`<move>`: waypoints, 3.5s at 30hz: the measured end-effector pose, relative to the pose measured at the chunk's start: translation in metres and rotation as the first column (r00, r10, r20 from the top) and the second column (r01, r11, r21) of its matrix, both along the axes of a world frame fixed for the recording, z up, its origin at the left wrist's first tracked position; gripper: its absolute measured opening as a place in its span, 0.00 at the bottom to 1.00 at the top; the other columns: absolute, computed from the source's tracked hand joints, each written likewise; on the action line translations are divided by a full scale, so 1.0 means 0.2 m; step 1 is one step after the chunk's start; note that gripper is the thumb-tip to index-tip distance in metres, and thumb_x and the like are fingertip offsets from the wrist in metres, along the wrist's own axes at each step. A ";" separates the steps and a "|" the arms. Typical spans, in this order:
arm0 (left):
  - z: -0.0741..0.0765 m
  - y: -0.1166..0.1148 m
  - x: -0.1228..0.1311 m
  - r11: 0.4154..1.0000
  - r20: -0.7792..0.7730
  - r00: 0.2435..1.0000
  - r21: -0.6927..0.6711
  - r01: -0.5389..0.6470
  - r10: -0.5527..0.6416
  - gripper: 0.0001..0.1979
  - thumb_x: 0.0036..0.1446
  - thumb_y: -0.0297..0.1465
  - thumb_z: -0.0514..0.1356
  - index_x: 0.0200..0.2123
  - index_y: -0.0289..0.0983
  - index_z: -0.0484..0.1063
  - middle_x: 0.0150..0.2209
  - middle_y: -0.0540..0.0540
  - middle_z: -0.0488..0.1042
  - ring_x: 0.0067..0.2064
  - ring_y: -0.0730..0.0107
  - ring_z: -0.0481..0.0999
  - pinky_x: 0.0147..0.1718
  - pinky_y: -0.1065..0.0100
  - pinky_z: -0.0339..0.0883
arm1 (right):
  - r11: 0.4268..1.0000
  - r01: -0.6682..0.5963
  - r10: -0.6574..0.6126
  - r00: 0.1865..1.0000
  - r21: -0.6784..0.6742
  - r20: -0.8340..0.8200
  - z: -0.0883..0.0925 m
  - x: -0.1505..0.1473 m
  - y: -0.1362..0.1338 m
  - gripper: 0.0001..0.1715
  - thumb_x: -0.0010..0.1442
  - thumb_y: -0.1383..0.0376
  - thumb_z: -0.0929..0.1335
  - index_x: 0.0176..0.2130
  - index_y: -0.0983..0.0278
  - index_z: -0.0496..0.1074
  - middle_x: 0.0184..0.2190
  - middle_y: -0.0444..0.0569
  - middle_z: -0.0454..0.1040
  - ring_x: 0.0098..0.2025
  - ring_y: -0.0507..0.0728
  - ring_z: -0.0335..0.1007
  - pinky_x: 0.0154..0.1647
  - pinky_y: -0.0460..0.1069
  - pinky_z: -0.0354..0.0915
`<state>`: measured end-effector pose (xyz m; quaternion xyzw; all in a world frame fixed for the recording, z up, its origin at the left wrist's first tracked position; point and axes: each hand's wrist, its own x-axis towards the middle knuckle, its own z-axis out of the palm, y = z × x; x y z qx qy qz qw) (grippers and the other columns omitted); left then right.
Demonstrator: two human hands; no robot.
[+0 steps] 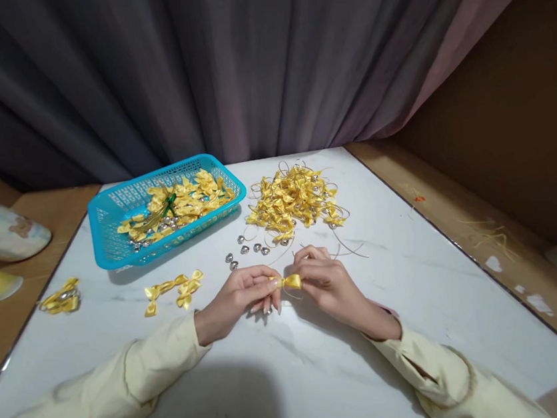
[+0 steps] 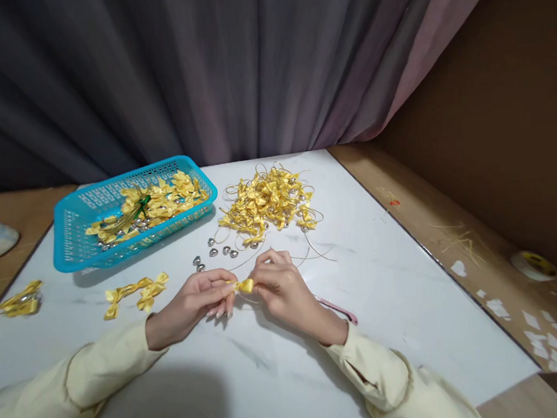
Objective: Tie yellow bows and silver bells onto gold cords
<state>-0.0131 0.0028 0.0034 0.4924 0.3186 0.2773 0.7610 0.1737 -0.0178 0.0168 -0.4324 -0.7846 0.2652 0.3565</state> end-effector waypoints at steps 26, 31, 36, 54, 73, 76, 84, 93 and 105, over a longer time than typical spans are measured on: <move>0.33 0.01 -0.08 0.929 -0.091 0.972 0.324 -0.177 0.217 0.09 0.56 0.35 0.57 0.32 0.34 0.69 0.24 0.48 0.74 0.26 0.73 0.67 0.22 0.72 0.52 | 0.896 0.367 -0.406 0.905 0.248 0.129 0.05 0.39 0.18 0.08 0.53 0.65 0.67 0.25 0.62 0.75 0.30 0.50 0.75 0.37 0.59 0.69 0.39 0.54 0.58; 0.38 0.02 -0.08 0.903 -0.080 0.940 0.313 -0.293 0.332 0.10 0.55 0.36 0.57 0.31 0.35 0.70 0.29 0.48 0.74 0.29 0.73 0.67 0.26 0.71 0.55 | 0.902 0.384 -0.415 0.897 0.200 0.151 0.19 0.36 0.18 0.10 0.52 0.64 0.67 0.27 0.64 0.78 0.25 0.51 0.73 0.28 0.56 0.66 0.30 0.50 0.60; 0.44 0.03 -0.07 0.901 -0.023 0.928 0.250 -0.355 0.372 0.08 0.55 0.35 0.57 0.32 0.35 0.69 0.29 0.47 0.75 0.30 0.73 0.68 0.26 0.71 0.55 | 0.876 0.419 -0.447 0.892 -0.238 -0.075 0.36 0.26 0.21 0.16 0.50 0.57 0.69 0.29 0.68 0.77 0.19 0.49 0.74 0.16 0.51 0.62 0.18 0.47 0.58; 0.51 0.11 -0.05 0.835 0.070 0.949 0.458 -0.304 0.307 0.07 0.55 0.33 0.58 0.30 0.36 0.73 0.26 0.48 0.76 0.30 0.72 0.70 0.31 0.70 0.59 | 0.878 -0.037 -0.269 0.785 -0.477 -0.557 0.53 -0.08 0.23 0.18 0.46 0.60 0.74 0.37 0.67 0.75 0.35 0.53 0.78 0.36 0.55 0.75 0.37 0.47 0.71; 0.46 0.13 -0.05 0.649 -0.052 0.859 0.679 -0.344 0.510 0.09 0.55 0.34 0.57 0.32 0.35 0.73 0.33 0.45 0.78 0.36 0.67 0.76 0.37 0.67 0.69 | 0.875 0.002 -0.412 0.526 -0.484 -0.744 0.52 0.14 0.39 0.08 0.52 0.73 0.66 0.34 0.70 0.73 0.38 0.55 0.77 0.39 0.56 0.75 0.42 0.46 0.72; 0.45 0.12 -0.04 0.697 -0.029 0.875 0.617 -0.364 0.483 0.09 0.55 0.34 0.57 0.33 0.34 0.72 0.33 0.44 0.78 0.35 0.67 0.77 0.33 0.68 0.70 | 0.835 -0.005 -0.479 0.484 -0.550 -0.732 0.49 0.16 0.42 0.09 0.53 0.75 0.64 0.34 0.70 0.73 0.39 0.54 0.77 0.37 0.54 0.76 0.40 0.44 0.72; 0.47 0.08 -0.03 0.784 -0.074 0.925 0.557 -0.272 0.374 0.08 0.55 0.34 0.58 0.30 0.35 0.70 0.28 0.46 0.78 0.29 0.70 0.76 0.30 0.70 0.69 | 0.827 0.084 -0.527 0.459 -0.556 -0.715 0.36 0.23 0.51 0.09 0.49 0.77 0.67 0.34 0.70 0.72 0.37 0.55 0.77 0.33 0.53 0.75 0.34 0.43 0.73; 0.48 0.04 -0.02 0.829 -0.076 0.959 0.525 -0.193 0.271 0.09 0.57 0.33 0.56 0.29 0.35 0.70 0.29 0.44 0.79 0.32 0.69 0.78 0.28 0.70 0.68 | 0.805 0.168 -0.582 0.404 -0.569 -0.705 0.26 0.31 0.60 0.10 0.48 0.79 0.66 0.32 0.69 0.70 0.30 0.52 0.76 0.30 0.51 0.74 0.33 0.43 0.72; 0.45 0.07 -0.03 0.626 -0.077 0.797 0.666 -0.406 0.599 0.09 0.55 0.36 0.58 0.31 0.36 0.72 0.33 0.45 0.79 0.37 0.64 0.77 0.33 0.68 0.66 | 0.915 0.050 -0.313 0.713 -0.400 -0.627 0.52 0.06 0.29 0.08 0.47 0.70 0.67 0.32 0.69 0.73 0.22 0.46 0.70 0.23 0.50 0.65 0.26 0.46 0.63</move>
